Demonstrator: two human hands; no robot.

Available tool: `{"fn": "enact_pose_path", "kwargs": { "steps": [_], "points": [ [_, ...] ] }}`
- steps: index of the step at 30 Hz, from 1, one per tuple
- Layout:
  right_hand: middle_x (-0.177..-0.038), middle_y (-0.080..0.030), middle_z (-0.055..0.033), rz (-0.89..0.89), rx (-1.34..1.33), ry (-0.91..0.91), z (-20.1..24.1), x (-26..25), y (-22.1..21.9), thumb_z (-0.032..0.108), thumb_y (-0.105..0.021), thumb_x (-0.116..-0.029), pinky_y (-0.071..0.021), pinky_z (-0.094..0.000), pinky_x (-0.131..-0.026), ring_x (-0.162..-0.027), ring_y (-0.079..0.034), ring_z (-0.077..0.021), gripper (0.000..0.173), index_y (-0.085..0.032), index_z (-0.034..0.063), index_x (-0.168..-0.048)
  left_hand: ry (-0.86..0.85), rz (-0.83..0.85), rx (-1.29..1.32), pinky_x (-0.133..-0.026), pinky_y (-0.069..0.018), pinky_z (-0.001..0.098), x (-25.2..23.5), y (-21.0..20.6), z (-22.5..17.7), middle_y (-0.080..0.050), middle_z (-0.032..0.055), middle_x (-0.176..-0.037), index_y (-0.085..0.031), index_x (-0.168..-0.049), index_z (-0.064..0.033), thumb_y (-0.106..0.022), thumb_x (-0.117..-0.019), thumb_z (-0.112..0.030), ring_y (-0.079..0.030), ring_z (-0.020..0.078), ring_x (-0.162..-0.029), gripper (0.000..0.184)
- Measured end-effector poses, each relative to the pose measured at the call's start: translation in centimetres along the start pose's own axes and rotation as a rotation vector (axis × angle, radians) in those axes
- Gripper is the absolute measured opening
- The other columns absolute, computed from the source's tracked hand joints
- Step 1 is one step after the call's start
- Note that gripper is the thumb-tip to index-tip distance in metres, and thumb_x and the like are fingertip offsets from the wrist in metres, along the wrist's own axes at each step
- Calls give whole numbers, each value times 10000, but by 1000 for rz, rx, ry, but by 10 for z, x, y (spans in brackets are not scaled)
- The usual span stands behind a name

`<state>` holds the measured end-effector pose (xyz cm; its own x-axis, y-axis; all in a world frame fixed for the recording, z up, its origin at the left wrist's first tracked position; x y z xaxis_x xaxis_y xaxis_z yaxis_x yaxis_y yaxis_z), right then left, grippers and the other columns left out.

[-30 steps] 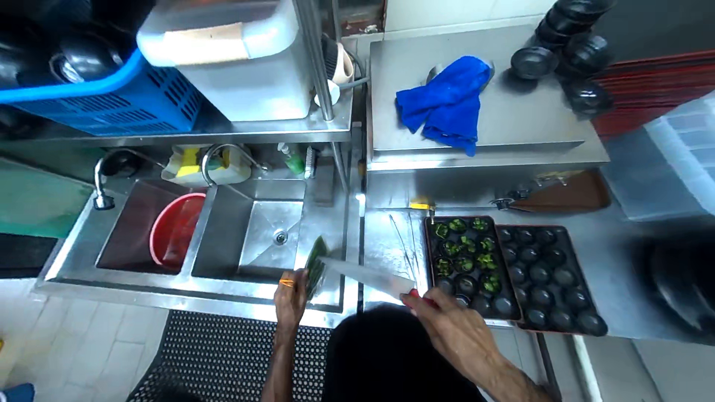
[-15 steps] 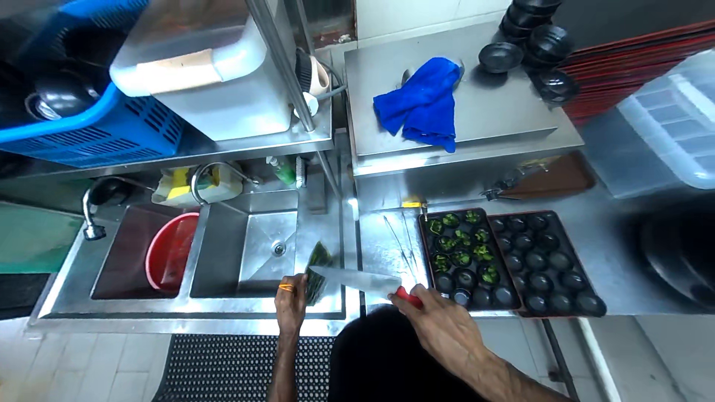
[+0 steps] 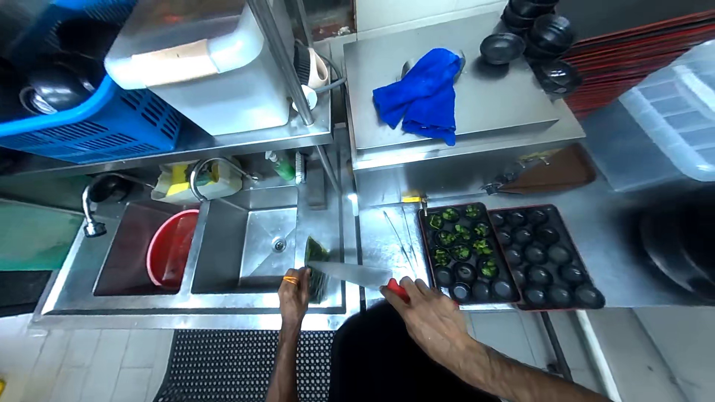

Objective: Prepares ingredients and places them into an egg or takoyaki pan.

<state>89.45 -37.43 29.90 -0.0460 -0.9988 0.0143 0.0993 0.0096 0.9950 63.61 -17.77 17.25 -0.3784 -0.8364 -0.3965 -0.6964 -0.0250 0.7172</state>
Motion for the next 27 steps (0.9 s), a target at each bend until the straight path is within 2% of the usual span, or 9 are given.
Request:
{"fn": "enact_pose_path", "kwargs": {
  "steps": [5, 10, 14, 17, 20, 23, 27],
  "points": [
    [-1095, -662, -138, 5, 26, -70, 9, -4, -21, 74, -673, -883, -550, -376, -565, -848, -689, -305, 517, -672, 318, -1339, -50, 29, 116, -785, -580, 226, 5, -15, -20, -718, 72, -878, -762, -961, -24, -654, -976, -198, -690, 88, -801, 204],
    [-1052, -668, -100, -95, -24, -110, 4, -3, -48, 87, -661, -889, -542, -362, -550, -814, -685, -273, 494, -694, 360, -1299, 58, -27, 110, -754, -565, 202, 14, -16, -24, -707, 36, -863, -761, -952, -44, -665, -966, -208, -666, 50, -779, 190],
    [-1057, -674, -90, -161, -77, -55, -19, 7, -48, 123, -629, -925, -553, -378, -582, -829, -684, -267, 460, -689, 376, -1304, 71, -64, 141, -742, -560, 185, 24, 1, -20, -700, 36, -857, -748, -943, -35, -684, -961, -202, -654, 35, -766, 180],
    [-1041, -681, -73, -155, -164, -69, -41, 15, -37, 234, -590, -995, -567, -409, -616, -832, -688, -267, 332, -708, 394, -1262, 114, -74, 163, -727, -557, 184, 31, 14, -17, -691, 32, -868, -731, -958, -30, -680, -967, -179, -640, 28, -753, 158],
    [-1028, -681, -76, -78, -201, -114, -53, 20, -26, 295, -561, -1020, -580, -421, -596, -819, -699, -268, 300, -716, 399, -1255, 180, -56, 78, -691, -543, 211, 36, 20, -4, -665, 34, -848, -717, -989, -29, -657, -987, -220, -609, 51, -710, 200],
    [-1125, -681, -161, 62, -152, -274, -57, 8, -19, 217, -597, -1004, -588, -499, -624, -898, -714, -361, 337, -701, 346, -1298, 223, 40, -13, -707, -562, 282, 27, 27, 7, -658, 72, -876, -690, -1048, -24, -613, -1015, -239, -627, 116, -732, 231],
    [-1330, -580, -266, 387, -59, -428, -58, -44, -25, -3, -551, -964, -563, -570, -824, -1173, -616, -465, 506, -593, 190, -1431, 276, 302, -90, -824, -579, 408, 11, 29, -2, -651, 108, -1024, -657, -1095, -55, -517, -1048, -260, -662, 213, -904, 253]
  ]
}}
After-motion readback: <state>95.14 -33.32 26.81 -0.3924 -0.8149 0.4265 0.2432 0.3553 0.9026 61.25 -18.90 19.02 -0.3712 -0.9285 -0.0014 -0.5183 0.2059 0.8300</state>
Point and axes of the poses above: each hand's wrist, its own x-axis away from the middle knuckle, its own y-axis out of the back of the hand, z = x × y, the point moved 1 cm from there along -x, towards the middle knuckle
